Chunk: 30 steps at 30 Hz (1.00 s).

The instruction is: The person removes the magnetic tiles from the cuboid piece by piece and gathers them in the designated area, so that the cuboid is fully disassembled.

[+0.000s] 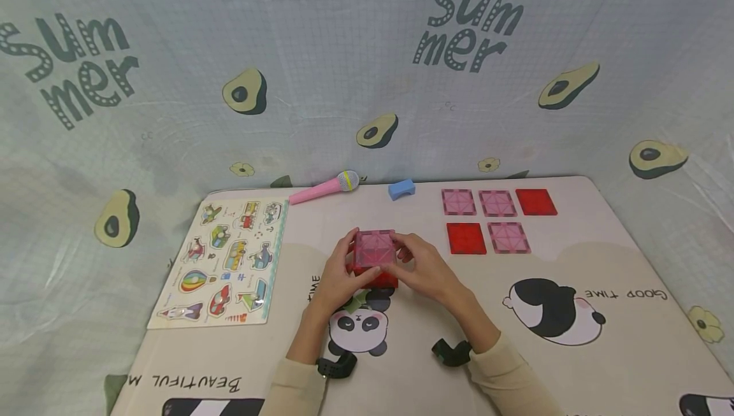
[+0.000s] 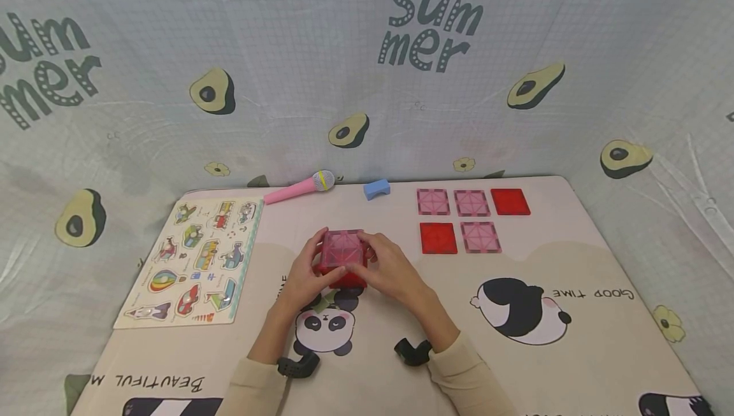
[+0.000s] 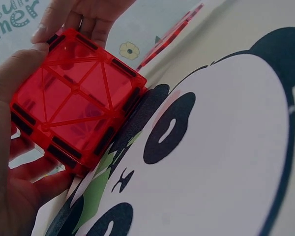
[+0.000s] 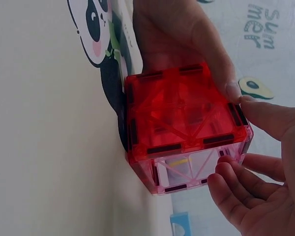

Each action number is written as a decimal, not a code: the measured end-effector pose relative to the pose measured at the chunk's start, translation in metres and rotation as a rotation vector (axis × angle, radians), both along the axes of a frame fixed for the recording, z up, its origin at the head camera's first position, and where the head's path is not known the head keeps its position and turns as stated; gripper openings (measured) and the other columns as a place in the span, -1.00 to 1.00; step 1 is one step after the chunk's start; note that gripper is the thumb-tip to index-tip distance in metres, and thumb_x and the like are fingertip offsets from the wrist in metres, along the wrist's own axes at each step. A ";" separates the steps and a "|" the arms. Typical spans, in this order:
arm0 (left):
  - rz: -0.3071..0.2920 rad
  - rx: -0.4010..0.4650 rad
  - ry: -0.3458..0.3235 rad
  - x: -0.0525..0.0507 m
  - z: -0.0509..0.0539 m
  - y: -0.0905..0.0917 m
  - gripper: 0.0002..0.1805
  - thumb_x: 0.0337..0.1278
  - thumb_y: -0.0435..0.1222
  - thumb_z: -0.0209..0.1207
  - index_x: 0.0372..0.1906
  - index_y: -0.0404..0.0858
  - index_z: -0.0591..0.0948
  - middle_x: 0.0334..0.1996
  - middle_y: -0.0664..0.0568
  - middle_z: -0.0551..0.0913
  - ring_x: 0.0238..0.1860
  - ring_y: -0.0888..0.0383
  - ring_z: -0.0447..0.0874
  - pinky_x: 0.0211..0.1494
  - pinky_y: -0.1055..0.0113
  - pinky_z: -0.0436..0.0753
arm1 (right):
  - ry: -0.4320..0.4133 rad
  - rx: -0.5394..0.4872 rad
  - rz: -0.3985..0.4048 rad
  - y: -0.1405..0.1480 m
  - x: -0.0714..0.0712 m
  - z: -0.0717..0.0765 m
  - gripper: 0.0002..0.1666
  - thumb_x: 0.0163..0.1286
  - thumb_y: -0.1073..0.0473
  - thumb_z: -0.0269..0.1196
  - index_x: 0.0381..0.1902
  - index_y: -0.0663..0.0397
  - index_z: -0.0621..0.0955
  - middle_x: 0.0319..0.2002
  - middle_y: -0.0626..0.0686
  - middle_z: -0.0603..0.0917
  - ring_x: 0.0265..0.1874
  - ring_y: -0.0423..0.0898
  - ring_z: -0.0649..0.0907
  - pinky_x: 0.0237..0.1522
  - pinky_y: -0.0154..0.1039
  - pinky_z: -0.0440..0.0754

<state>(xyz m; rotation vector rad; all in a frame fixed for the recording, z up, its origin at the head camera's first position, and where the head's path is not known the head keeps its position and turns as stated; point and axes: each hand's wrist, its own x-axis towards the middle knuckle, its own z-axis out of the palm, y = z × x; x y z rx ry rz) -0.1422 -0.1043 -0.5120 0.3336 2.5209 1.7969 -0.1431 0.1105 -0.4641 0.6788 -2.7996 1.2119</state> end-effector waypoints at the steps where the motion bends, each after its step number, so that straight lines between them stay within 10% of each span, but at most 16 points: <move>1: 0.000 -0.001 0.000 0.000 0.000 0.000 0.03 0.05 -0.04 0.42 0.57 -0.15 0.13 0.43 -0.06 0.36 0.37 -0.19 0.47 0.23 -0.04 0.65 | 0.001 -0.001 0.000 0.000 0.000 0.000 -0.18 0.25 -0.07 0.43 0.39 0.12 0.45 -0.08 0.04 0.64 -0.14 -0.11 0.62 -0.01 -0.11 0.76; 30: -0.009 -0.002 -0.014 0.001 0.003 -0.001 0.03 0.07 -0.04 0.42 0.57 -0.14 0.11 0.46 -0.11 0.32 0.41 -0.24 0.40 0.24 -0.06 0.63 | -0.051 -0.086 -0.023 -0.001 -0.003 -0.004 -0.19 0.21 0.04 0.48 0.38 0.10 0.47 -0.12 0.08 0.65 -0.22 -0.15 0.62 -0.04 -0.19 0.77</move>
